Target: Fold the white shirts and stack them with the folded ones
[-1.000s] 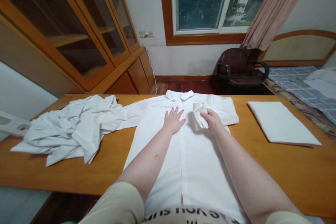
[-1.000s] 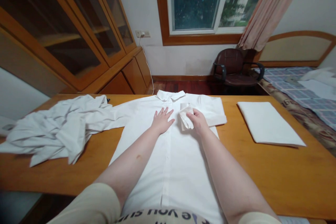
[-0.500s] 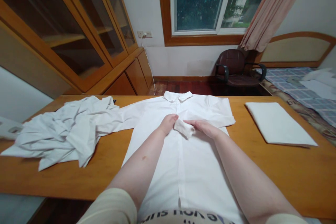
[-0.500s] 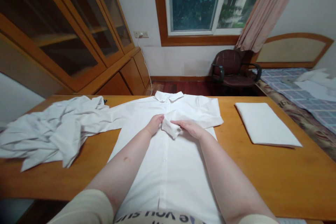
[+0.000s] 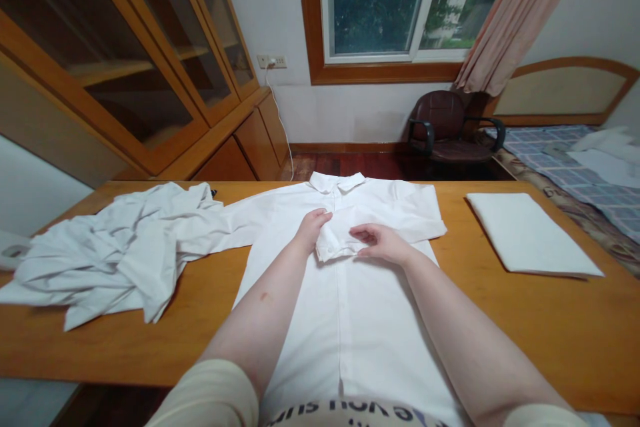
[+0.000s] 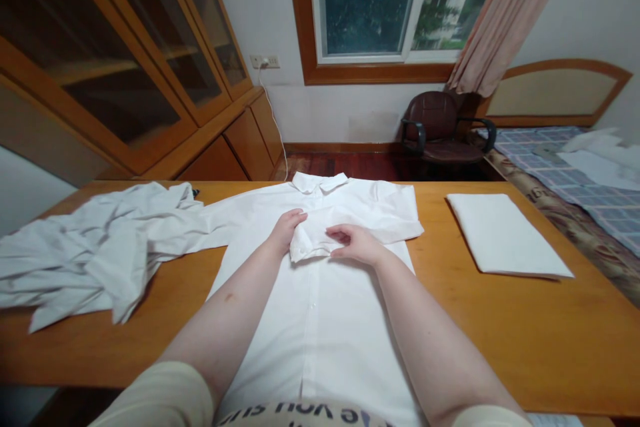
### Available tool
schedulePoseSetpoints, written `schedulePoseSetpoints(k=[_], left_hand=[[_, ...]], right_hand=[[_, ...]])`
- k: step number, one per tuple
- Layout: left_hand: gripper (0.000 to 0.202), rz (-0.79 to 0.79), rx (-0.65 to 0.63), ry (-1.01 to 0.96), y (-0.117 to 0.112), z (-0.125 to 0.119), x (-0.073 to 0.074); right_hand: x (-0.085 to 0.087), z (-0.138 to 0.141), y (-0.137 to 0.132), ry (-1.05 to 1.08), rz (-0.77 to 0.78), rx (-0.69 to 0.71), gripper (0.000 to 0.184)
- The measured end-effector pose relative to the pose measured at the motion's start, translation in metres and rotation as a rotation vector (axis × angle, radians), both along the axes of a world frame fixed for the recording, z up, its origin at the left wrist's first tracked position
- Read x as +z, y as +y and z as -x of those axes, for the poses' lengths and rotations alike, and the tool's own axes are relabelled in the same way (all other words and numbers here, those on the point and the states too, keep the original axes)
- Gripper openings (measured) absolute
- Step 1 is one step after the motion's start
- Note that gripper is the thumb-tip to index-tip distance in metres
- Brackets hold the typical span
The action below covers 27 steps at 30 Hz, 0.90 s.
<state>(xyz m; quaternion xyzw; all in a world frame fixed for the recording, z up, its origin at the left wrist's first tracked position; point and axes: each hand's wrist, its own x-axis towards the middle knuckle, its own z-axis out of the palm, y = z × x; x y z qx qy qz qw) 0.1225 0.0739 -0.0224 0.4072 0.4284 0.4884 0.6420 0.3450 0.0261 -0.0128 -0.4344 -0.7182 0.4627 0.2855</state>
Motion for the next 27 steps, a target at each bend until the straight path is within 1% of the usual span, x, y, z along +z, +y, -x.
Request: schedulePoseSetpoints(k=[3, 5, 7, 9, 11, 13, 14, 15, 16, 17, 19, 20, 24, 25, 27], left_hand=[[0.022, 0.012, 0.069, -0.081, 0.001, 0.001, 0.005], [0.022, 0.080, 0.112, -0.157, 0.003, 0.005, 0.008], [0.030, 0.158, 0.142, -0.236, 0.006, 0.010, 0.010], [0.036, 0.170, 0.162, -0.285, 0.008, 0.016, 0.010], [0.038, 0.122, 0.180, -0.305, 0.011, 0.021, 0.010], [0.038, 0.077, 0.190, -0.317, 0.012, 0.023, 0.009], [0.038, 0.067, 0.193, -0.324, 0.012, 0.024, 0.009], [0.039, 0.064, 0.196, -0.333, 0.012, 0.024, 0.010], [0.038, 0.062, 0.197, -0.342, 0.011, 0.023, 0.010], [0.038, 0.059, 0.196, -0.348, 0.011, 0.023, 0.011], [0.037, 0.041, 0.195, -0.358, 0.010, 0.023, 0.013], [0.036, 0.029, 0.199, -0.366, 0.009, 0.023, 0.014], [0.033, 0.022, 0.243, -0.399, 0.010, 0.025, 0.016], [0.033, 0.029, 0.258, -0.397, 0.010, 0.026, 0.016], [0.032, 0.040, 0.270, -0.383, 0.010, 0.026, 0.017]], right_hand=[[0.004, 0.000, -0.001, -0.197, -0.290, -0.023, 0.073], [0.006, 0.002, -0.002, -0.345, -0.472, -0.015, 0.079], [0.008, 0.005, -0.001, -0.463, -0.579, -0.067, 0.070], [0.008, 0.005, 0.000, -0.570, -0.627, -0.222, 0.059], [0.007, 0.000, 0.003, -0.663, -0.629, -0.468, 0.054], [0.006, -0.011, 0.006, -0.733, -0.598, -0.734, 0.053], [0.006, -0.018, 0.007, -0.763, -0.571, -0.832, 0.055], [0.006, -0.025, 0.009, -0.792, -0.532, -0.886, 0.057], [0.005, -0.032, 0.011, -0.817, -0.481, -0.898, 0.057], [0.005, -0.039, 0.012, -0.836, -0.422, -0.878, 0.056], [0.003, -0.050, 0.015, -0.849, -0.316, -0.786, 0.052], [0.003, -0.054, 0.016, -0.844, -0.286, -0.735, 0.050], [0.001, -0.067, 0.018, -0.801, -0.295, -0.566, 0.055], [0.001, -0.071, 0.018, -0.783, -0.305, -0.522, 0.054], [0.002, -0.080, 0.017, -0.750, -0.324, -0.472, 0.046]])
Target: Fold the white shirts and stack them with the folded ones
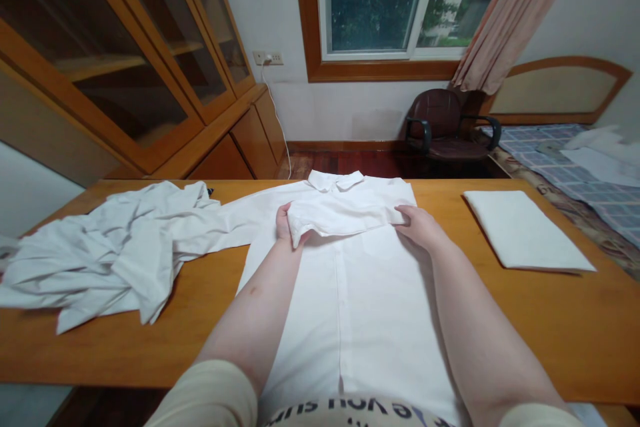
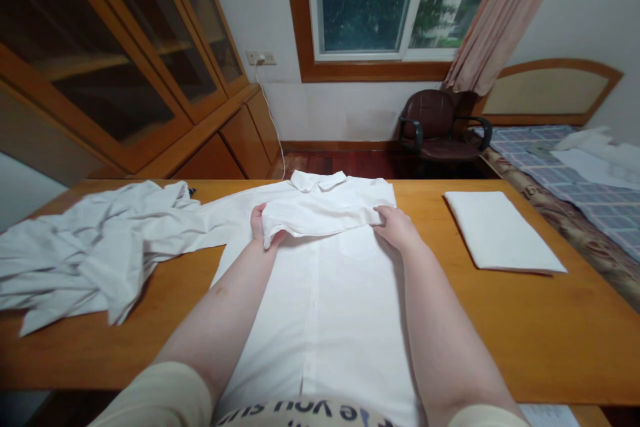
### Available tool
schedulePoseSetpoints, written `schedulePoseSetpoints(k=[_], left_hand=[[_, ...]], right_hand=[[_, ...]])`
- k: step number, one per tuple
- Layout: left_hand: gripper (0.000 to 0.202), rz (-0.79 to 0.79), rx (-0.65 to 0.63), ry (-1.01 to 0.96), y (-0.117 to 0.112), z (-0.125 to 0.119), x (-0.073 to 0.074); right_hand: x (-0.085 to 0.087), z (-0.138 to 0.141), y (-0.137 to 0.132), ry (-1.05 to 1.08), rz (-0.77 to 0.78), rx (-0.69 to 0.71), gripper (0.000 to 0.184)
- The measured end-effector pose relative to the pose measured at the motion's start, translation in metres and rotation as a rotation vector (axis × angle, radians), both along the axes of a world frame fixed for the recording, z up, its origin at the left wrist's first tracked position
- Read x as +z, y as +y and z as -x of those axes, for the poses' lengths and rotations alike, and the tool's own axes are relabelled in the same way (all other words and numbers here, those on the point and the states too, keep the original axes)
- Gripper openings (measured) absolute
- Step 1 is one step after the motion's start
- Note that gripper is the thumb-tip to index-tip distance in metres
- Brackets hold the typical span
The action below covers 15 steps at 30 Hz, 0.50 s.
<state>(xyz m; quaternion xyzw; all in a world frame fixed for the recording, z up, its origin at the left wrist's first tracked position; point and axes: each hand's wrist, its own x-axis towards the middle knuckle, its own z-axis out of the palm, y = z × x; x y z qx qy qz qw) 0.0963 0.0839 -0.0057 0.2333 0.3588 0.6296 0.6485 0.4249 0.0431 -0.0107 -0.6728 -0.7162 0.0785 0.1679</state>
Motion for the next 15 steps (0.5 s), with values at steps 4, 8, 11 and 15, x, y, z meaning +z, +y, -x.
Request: schedulePoseSetpoints(k=[4, 8, 11, 15], left_hand=[[0.027, -0.011, -0.013, 0.004, -0.001, -0.002, 0.001], [0.021, -0.016, -0.008, -0.021, -0.002, -0.006, 0.001], [0.016, 0.023, 0.023, -0.125, -0.002, -0.005, 0.001], [0.012, 0.059, 0.023, -0.303, -0.002, -0.001, -0.001]], right_hand=[[0.006, -0.011, -0.002, 0.012, -0.108, -0.154, 0.035], [0.013, -0.010, -0.005, 0.011, -0.161, -0.405, 0.026], [0.012, -0.010, -0.005, 0.013, -0.088, -0.443, 0.025], [0.005, -0.016, -0.001, 0.021, 0.070, -0.479, 0.037]])
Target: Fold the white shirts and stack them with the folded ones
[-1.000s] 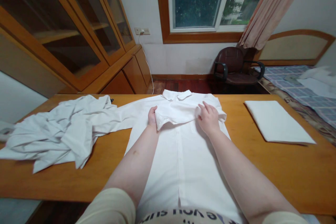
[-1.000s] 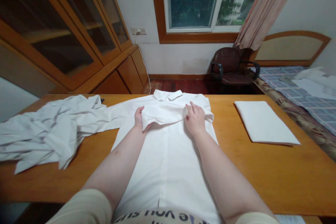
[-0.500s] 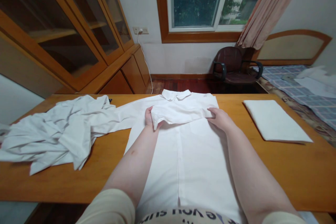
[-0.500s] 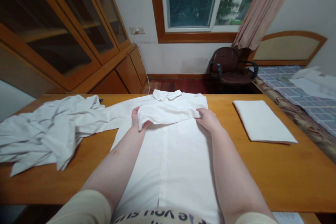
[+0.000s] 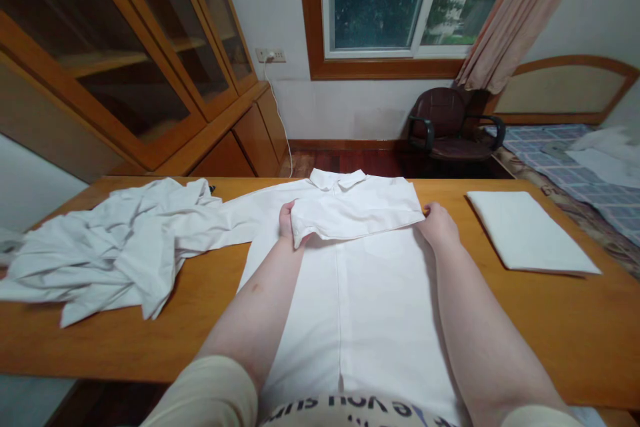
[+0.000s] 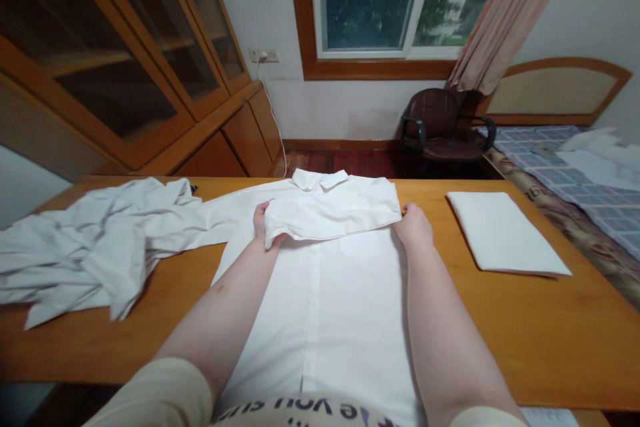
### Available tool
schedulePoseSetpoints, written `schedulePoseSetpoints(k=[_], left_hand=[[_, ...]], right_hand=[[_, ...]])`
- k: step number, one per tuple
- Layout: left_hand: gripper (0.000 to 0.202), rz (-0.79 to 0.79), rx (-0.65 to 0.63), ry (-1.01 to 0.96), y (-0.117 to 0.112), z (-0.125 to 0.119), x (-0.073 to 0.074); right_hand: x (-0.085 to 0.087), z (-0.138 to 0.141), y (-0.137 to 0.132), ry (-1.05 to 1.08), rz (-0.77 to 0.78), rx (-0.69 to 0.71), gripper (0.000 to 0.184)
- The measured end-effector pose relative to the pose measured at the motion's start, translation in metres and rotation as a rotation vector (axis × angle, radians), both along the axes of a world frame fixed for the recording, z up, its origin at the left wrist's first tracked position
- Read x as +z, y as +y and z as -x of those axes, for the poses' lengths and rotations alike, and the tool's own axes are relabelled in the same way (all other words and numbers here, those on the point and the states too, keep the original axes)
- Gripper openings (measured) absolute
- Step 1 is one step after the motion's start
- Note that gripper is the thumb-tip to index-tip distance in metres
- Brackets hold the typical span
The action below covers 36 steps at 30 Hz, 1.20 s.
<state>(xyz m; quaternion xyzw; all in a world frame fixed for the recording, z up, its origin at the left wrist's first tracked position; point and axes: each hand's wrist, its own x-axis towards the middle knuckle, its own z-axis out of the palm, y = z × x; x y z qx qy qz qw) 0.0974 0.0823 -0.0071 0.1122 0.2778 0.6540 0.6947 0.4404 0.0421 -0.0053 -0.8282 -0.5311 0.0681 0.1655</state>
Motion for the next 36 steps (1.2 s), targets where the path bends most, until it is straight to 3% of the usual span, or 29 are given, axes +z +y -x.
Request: schedulePoseSetpoints(k=[3, 7, 9, 13, 16, 18, 21, 23, 26, 28, 31, 36], left_hand=[[0.010, -0.005, -0.032, -0.051, -0.001, 0.001, -0.002], [0.006, 0.008, -0.030, 0.046, 0.000, -0.003, 0.003], [0.008, 0.040, -0.055, 0.163, 0.001, -0.007, 0.009], [0.014, -0.023, -0.079, 0.489, -0.006, -0.008, 0.024], [0.021, -0.120, -0.129, 0.687, -0.022, 0.007, 0.034], [0.028, -0.106, -0.215, 0.777, -0.034, 0.023, 0.038], [0.039, -0.035, -0.410, 0.986, -0.050, 0.048, 0.039], [0.038, 0.001, -0.511, 1.257, -0.058, 0.062, 0.034], [0.036, 0.023, -0.553, 1.694, -0.064, 0.074, 0.024], [0.036, 0.008, -0.540, 1.858, -0.065, 0.076, 0.018], [0.034, -0.076, -0.503, 1.904, -0.063, 0.077, 0.013], [0.033, -0.273, -0.587, 1.587, -0.063, 0.082, 0.015]], right_hand=[[-0.003, -0.003, 0.001, 0.038, 0.040, -0.060, 0.029], [-0.002, -0.002, 0.000, 0.122, -0.212, -0.103, 0.027], [-0.002, -0.001, -0.002, 0.176, -0.309, -0.117, 0.030], [-0.003, 0.000, -0.003, 0.234, -0.344, -0.151, 0.029], [-0.004, 0.000, -0.005, 0.245, -0.464, -0.105, 0.030], [-0.003, 0.000, -0.006, 0.249, -0.535, -0.053, 0.031], [-0.003, 0.000, -0.005, 0.235, -0.460, -0.018, 0.028], [-0.003, 0.000, -0.003, 0.227, -0.322, 0.018, 0.028], [-0.006, -0.003, 0.000, 0.231, -0.187, 0.171, 0.030], [-0.008, -0.006, 0.002, 0.216, -0.176, 0.232, 0.033], [-0.008, -0.009, 0.001, 0.157, -0.199, 0.153, 0.032], [-0.002, -0.010, -0.005, 0.102, -0.372, 0.069, 0.016]])
